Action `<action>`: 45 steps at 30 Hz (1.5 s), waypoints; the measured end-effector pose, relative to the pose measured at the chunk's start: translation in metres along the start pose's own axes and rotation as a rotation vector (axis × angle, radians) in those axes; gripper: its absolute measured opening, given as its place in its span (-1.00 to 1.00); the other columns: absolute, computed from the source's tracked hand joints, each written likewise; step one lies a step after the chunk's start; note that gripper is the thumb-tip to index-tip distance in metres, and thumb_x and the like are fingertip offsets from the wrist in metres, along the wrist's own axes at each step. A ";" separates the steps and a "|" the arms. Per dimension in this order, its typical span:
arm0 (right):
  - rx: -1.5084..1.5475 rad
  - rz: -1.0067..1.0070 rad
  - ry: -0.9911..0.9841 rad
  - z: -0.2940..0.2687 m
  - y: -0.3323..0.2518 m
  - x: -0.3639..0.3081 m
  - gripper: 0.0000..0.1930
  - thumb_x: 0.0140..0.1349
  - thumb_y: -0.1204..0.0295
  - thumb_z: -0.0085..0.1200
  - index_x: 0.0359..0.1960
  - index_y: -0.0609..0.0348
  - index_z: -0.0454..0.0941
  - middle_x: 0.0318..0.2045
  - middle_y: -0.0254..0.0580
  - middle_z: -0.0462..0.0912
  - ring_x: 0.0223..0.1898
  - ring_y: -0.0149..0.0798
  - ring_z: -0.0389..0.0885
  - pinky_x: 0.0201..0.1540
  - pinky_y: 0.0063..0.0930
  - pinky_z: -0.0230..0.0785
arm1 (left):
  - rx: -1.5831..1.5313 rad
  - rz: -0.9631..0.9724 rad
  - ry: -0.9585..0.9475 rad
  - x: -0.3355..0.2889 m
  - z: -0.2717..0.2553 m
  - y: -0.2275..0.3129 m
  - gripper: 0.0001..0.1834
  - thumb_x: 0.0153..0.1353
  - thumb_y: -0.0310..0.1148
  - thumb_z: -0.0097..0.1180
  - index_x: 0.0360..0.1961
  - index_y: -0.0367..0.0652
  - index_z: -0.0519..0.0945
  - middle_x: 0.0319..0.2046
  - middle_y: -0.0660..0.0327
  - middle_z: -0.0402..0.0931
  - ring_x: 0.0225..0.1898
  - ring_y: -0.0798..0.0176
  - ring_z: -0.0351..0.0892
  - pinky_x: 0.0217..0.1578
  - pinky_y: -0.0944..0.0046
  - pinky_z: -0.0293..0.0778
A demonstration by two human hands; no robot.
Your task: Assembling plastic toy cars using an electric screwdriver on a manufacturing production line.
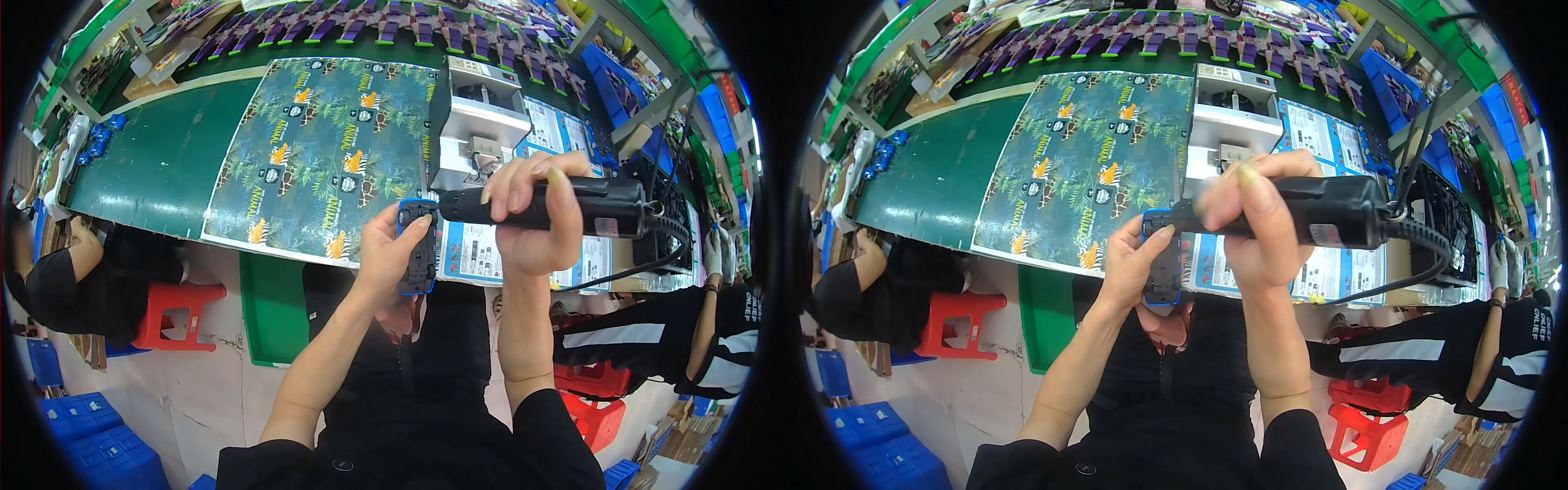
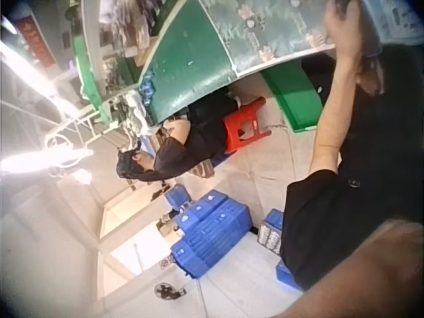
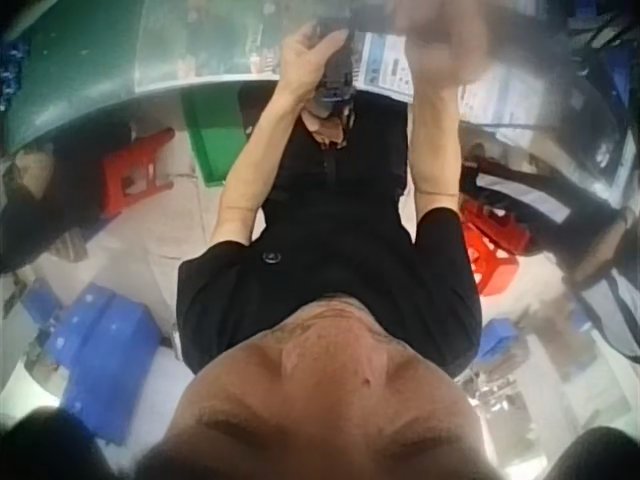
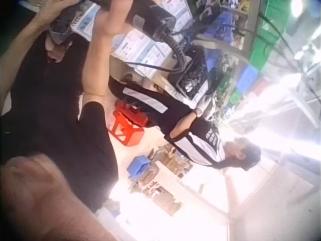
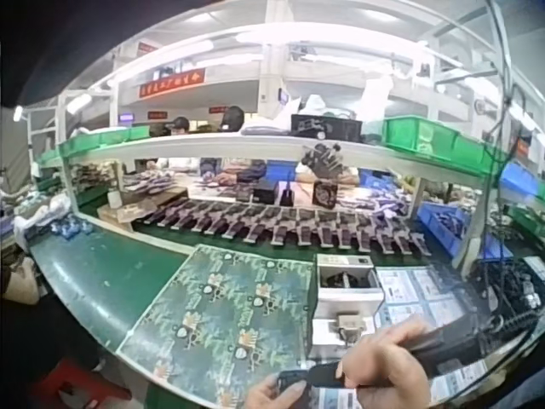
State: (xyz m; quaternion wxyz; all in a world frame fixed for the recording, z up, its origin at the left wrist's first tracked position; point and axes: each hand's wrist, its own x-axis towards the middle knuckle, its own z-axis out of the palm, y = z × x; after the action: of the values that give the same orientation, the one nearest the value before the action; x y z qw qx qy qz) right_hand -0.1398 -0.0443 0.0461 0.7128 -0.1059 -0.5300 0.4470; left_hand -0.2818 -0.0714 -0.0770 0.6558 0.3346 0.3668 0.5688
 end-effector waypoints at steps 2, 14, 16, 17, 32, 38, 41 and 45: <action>-0.027 0.016 0.024 0.000 0.005 -0.004 -0.86 0.28 0.46 0.03 -0.28 0.25 0.34 -0.61 -0.19 0.43 -0.65 -0.33 0.42 -0.46 -0.35 0.42 | -0.005 -0.015 -0.006 0.000 0.004 0.002 -0.77 0.31 -0.43 0.15 -0.05 -0.28 0.57 -0.25 0.14 0.67 -0.32 0.36 0.69 -0.30 0.36 0.65; -0.048 0.025 -0.009 0.009 0.003 -0.008 -0.82 0.24 0.46 0.10 -0.29 0.25 0.34 -0.60 -0.17 0.46 -0.61 -0.31 0.46 -0.40 -0.38 0.44 | 0.026 0.028 -0.015 0.000 0.002 0.000 -0.75 0.29 -0.45 0.16 -0.03 -0.29 0.57 -0.26 0.16 0.67 -0.32 0.40 0.66 -0.29 0.38 0.60; -0.052 0.032 -0.009 0.008 -0.001 -0.007 -0.82 0.24 0.44 0.09 -0.29 0.24 0.34 -0.59 -0.16 0.47 -0.59 -0.29 0.46 -0.37 -0.36 0.43 | 0.021 0.004 -0.018 0.000 0.001 0.001 -0.74 0.29 -0.45 0.16 -0.02 -0.29 0.57 -0.26 0.16 0.67 -0.31 0.40 0.66 -0.29 0.38 0.60; -0.051 0.020 -0.011 0.008 -0.002 -0.006 -0.82 0.24 0.44 0.09 -0.29 0.23 0.34 -0.59 -0.16 0.47 -0.60 -0.29 0.46 -0.37 -0.36 0.43 | 0.017 -0.020 -0.025 0.000 0.002 0.001 -0.74 0.28 -0.45 0.17 -0.02 -0.29 0.57 -0.25 0.17 0.67 -0.31 0.40 0.66 -0.29 0.37 0.60; -0.172 0.016 -0.121 -0.080 0.014 -0.022 -0.87 0.25 0.40 -0.15 -0.40 0.18 0.31 -0.60 -0.26 0.19 -0.55 -0.39 0.17 -0.45 -0.49 0.07 | 0.317 0.466 0.136 0.025 0.029 -0.043 -0.77 -0.08 -0.39 0.22 -0.45 -0.36 0.55 -0.50 -0.12 0.54 -0.49 0.06 0.53 -0.38 0.09 0.43; 0.033 0.092 -0.130 -0.070 0.054 -0.026 -0.86 0.30 0.36 -0.13 -0.35 0.15 0.32 -0.57 -0.26 0.18 -0.52 -0.36 0.15 -0.32 -0.44 0.03 | 0.310 0.328 0.169 0.008 -0.003 -0.023 -0.79 -0.02 -0.42 0.20 -0.43 -0.38 0.53 -0.61 0.06 0.42 -0.51 0.37 0.35 -0.45 0.22 0.33; 0.011 0.103 -0.165 -0.068 0.051 -0.025 -0.85 0.33 0.34 -0.14 -0.33 0.14 0.33 -0.56 -0.26 0.18 -0.51 -0.36 0.13 -0.33 -0.43 0.02 | 0.326 0.284 0.179 0.004 0.000 -0.018 -0.76 -0.04 -0.40 0.22 -0.45 -0.39 0.52 -0.64 0.06 0.38 -0.53 0.37 0.31 -0.50 0.21 0.26; -0.049 0.087 -0.075 -0.069 0.044 -0.025 -0.85 0.32 0.35 -0.13 -0.35 0.15 0.31 -0.54 -0.26 0.16 -0.48 -0.36 0.13 -0.32 -0.40 0.02 | 0.270 0.276 0.131 0.009 0.003 -0.022 -0.76 -0.05 -0.41 0.22 -0.45 -0.41 0.53 -0.63 0.11 0.41 -0.52 0.41 0.33 -0.49 0.23 0.28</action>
State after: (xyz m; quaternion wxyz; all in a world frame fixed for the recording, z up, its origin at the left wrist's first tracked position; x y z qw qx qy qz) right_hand -0.1053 -0.0150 -0.0265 0.6696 -0.1292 -0.5621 0.4681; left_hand -0.2680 -0.0659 -0.0951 0.4954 0.4289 0.4323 0.6195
